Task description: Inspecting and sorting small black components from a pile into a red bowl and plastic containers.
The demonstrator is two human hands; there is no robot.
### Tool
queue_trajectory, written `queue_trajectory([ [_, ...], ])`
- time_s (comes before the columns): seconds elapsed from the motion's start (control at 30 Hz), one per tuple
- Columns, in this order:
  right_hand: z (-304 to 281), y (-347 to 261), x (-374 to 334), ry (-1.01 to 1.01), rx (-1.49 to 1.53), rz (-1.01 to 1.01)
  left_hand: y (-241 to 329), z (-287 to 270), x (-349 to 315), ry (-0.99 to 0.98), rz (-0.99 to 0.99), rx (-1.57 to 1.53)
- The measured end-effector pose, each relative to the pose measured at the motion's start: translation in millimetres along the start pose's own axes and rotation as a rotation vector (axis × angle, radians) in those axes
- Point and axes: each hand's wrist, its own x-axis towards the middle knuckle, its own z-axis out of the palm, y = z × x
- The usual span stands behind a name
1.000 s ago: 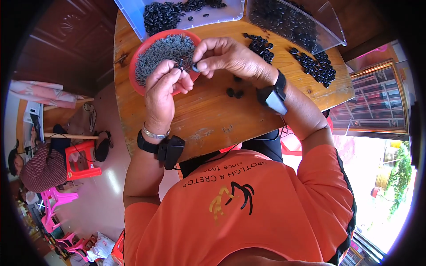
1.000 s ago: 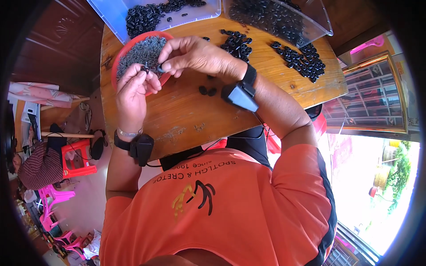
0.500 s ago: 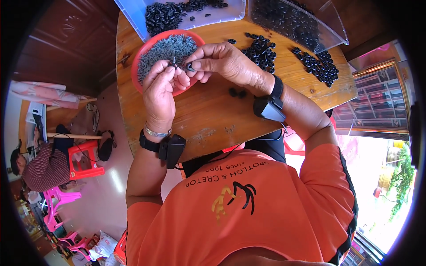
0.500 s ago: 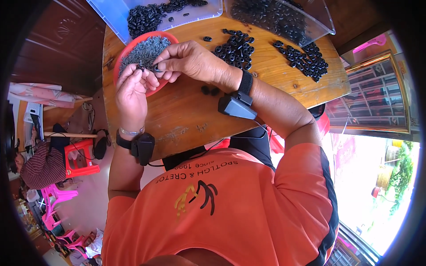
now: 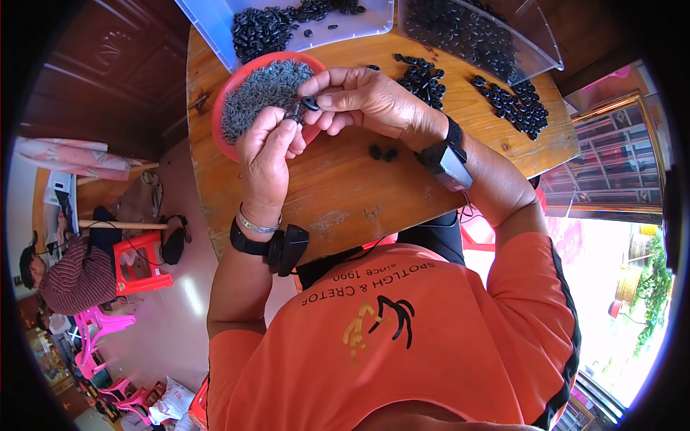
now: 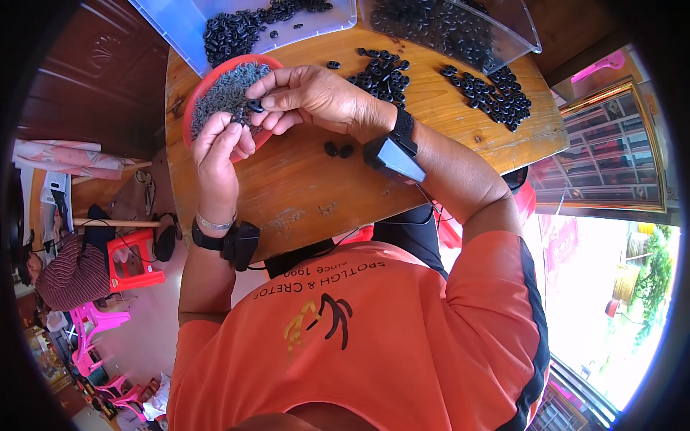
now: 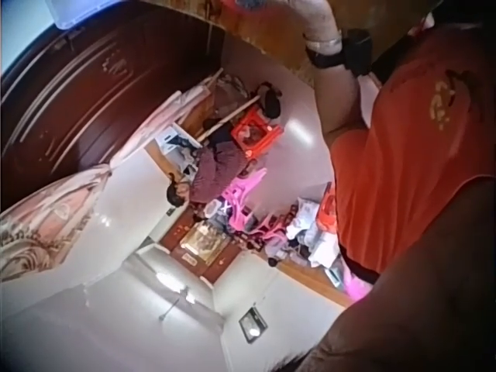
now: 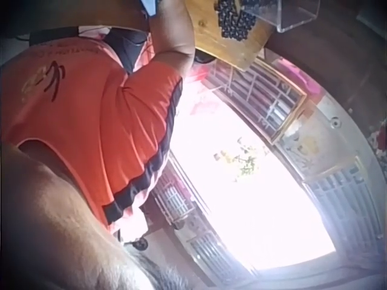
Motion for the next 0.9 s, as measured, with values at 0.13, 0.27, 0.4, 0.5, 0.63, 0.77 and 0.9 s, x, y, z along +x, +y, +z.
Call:
queue_trajectory([
  [0.13, 4, 0, -1, 0.004, -0.034, -0.007, 1, -1, 0, -0.013, -0.006, 0.027],
  [0.27, 7, 2, -1, 0.032, -0.204, -0.120, 2, -1, 1, -0.002, -0.051, 0.045],
  [0.4, 12, 3, -3, 0.071, -0.286, -0.181, 1, -1, 0, 0.007, -0.039, 0.037],
  [0.5, 15, 1, -4, 0.098, -0.333, -0.231, 0, 0, 0, 0.013, -0.030, 0.042],
  [0.63, 21, 2, -5, 0.108, -0.559, -0.249, 1, -1, -1, 0.000, -0.022, 0.019],
  [0.77, 20, 3, -7, 0.041, -0.645, -0.253, 2, -1, 1, -0.047, -0.076, -0.155],
  [0.9, 20, -2, -7, -0.004, -0.458, -0.158, -1, -4, 1, -0.050, -0.112, -0.319],
])
